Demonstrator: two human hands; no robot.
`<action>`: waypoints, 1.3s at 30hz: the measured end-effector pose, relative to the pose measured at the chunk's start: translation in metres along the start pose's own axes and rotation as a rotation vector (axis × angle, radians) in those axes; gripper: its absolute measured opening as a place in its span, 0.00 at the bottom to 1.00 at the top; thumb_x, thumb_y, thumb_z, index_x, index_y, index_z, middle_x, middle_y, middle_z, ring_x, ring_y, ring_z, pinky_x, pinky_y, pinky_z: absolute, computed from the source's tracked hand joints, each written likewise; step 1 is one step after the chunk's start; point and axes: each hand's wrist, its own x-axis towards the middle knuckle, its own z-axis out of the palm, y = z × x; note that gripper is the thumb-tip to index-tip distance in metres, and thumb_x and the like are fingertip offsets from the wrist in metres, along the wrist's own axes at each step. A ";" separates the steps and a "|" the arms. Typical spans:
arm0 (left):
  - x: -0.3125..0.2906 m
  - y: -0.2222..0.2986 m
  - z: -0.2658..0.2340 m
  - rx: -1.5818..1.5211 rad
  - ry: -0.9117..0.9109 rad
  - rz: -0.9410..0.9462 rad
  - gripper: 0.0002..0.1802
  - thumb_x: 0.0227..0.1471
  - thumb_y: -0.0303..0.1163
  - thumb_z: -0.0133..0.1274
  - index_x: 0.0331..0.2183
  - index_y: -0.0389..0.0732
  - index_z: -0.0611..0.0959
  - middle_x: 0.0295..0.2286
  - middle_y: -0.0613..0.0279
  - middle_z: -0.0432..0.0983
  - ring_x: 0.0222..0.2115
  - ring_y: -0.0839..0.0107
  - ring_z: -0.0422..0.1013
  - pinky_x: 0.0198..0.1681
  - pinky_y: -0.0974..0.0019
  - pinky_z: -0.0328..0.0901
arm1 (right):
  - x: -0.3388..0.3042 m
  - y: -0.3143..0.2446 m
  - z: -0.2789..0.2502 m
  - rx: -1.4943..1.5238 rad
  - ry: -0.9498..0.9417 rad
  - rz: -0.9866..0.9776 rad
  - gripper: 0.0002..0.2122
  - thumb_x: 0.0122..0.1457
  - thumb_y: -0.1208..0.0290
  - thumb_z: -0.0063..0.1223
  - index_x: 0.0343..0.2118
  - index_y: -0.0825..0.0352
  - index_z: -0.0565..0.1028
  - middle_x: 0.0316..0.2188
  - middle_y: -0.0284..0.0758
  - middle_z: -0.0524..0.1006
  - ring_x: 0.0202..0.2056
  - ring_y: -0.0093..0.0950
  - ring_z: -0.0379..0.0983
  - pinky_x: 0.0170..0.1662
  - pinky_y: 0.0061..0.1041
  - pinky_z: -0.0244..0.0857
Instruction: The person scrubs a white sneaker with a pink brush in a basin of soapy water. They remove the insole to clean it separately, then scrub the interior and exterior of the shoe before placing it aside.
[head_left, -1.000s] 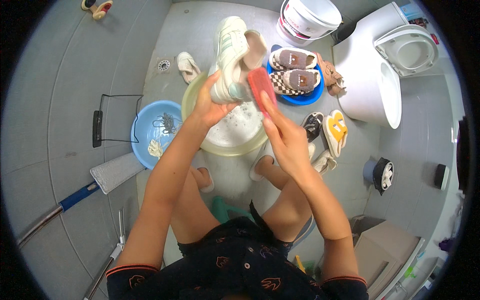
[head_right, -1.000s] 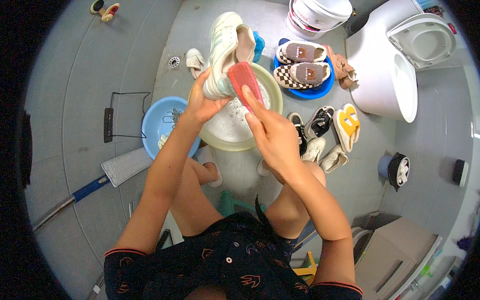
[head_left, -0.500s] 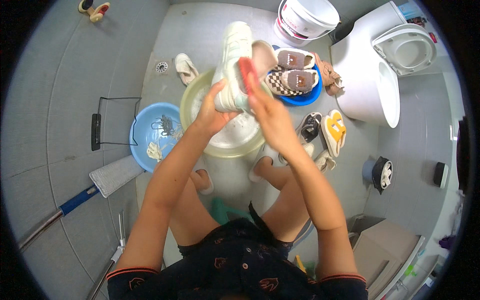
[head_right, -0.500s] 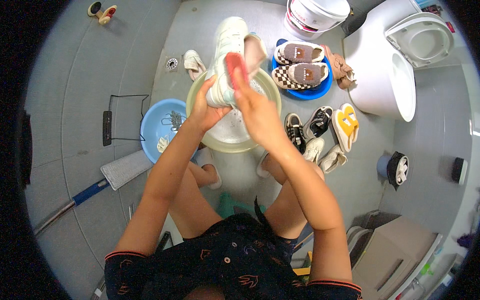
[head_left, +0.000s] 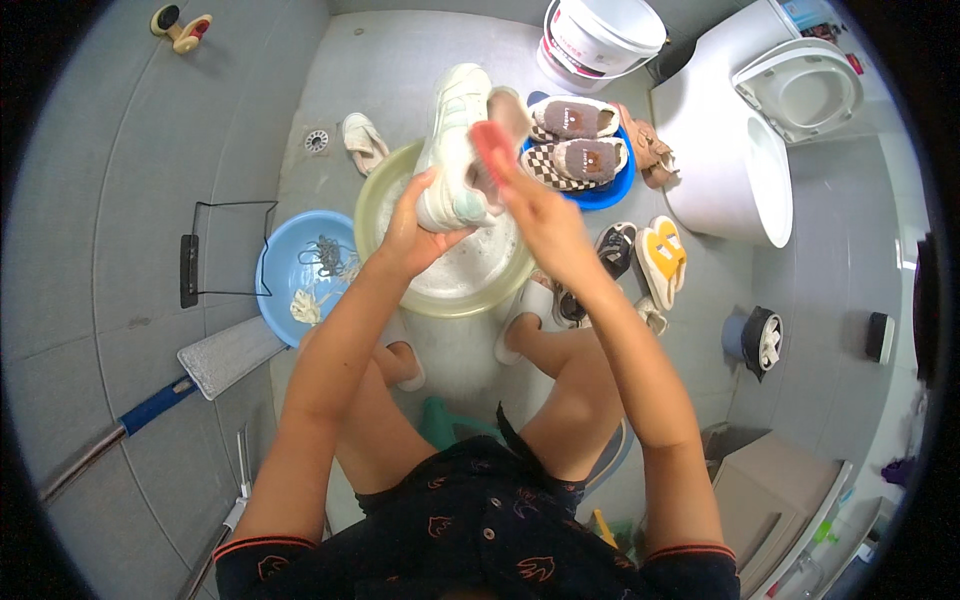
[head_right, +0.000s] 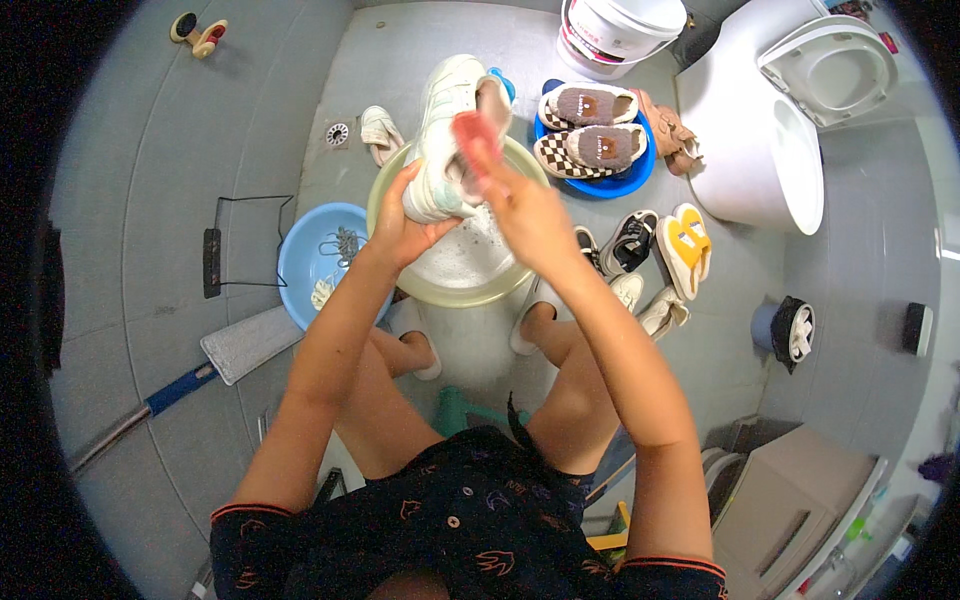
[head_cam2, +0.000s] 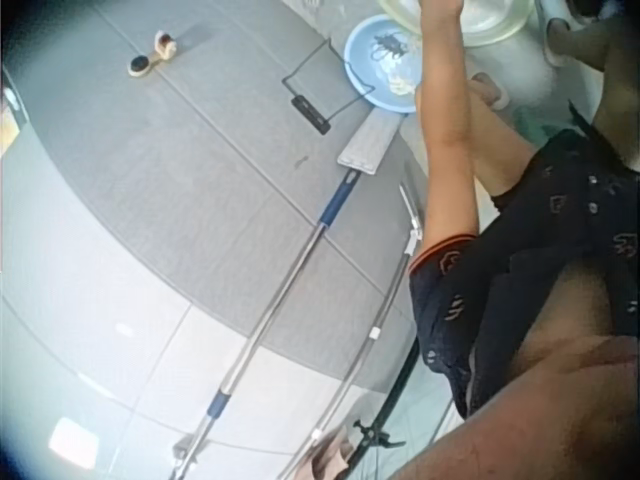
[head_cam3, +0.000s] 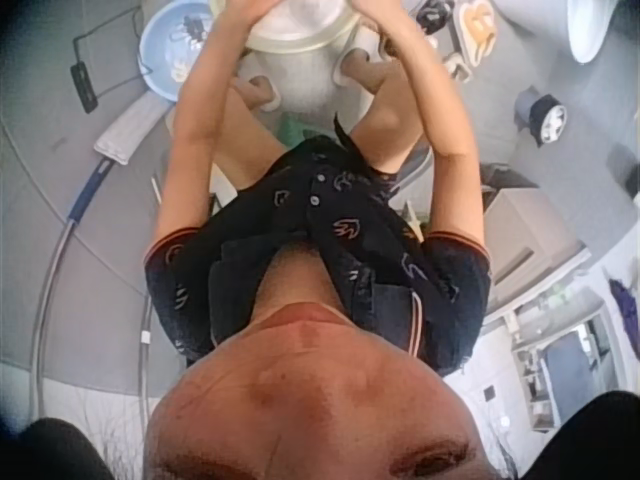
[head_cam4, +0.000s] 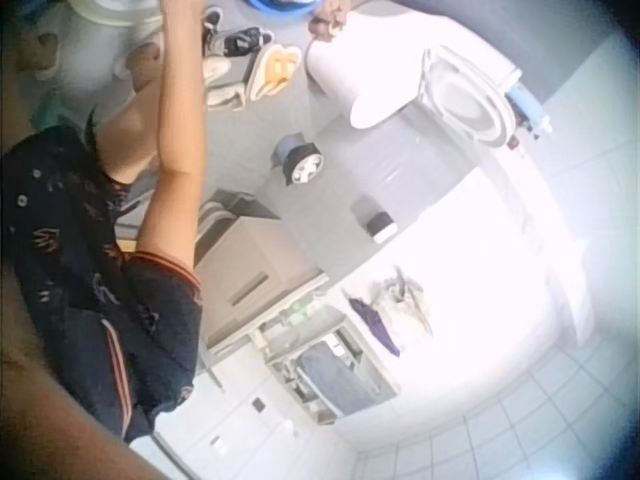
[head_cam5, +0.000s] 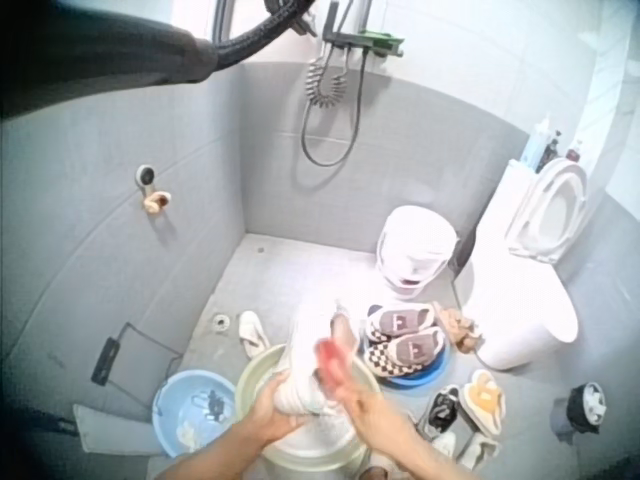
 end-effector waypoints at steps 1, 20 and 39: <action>-0.001 0.000 0.003 -0.003 0.014 -0.018 0.31 0.56 0.48 0.44 0.55 0.39 0.65 0.49 0.52 0.69 0.50 0.56 0.68 0.54 0.48 0.62 | 0.004 0.001 -0.008 0.034 0.023 0.103 0.24 0.61 0.64 0.48 0.61 0.54 0.61 0.34 0.44 0.78 0.33 0.38 0.77 0.39 0.27 0.68; -0.001 -0.047 0.010 0.465 0.022 0.050 0.34 0.58 0.41 0.49 0.61 0.45 0.56 0.58 0.58 0.56 0.59 0.65 0.55 0.61 0.50 0.52 | 0.029 -0.008 -0.011 0.301 0.183 0.157 0.20 0.40 0.73 0.67 0.35 0.70 0.68 0.27 0.36 0.77 0.28 0.26 0.74 0.33 0.26 0.67; 0.002 0.024 0.001 0.996 -0.067 0.515 0.18 0.56 0.31 0.51 0.47 0.35 0.76 0.44 0.53 0.74 0.49 0.67 0.68 0.53 0.66 0.61 | 0.021 0.025 -0.015 -0.029 0.017 0.004 0.20 0.44 0.72 0.63 0.40 0.68 0.68 0.31 0.47 0.76 0.35 0.44 0.74 0.40 0.34 0.66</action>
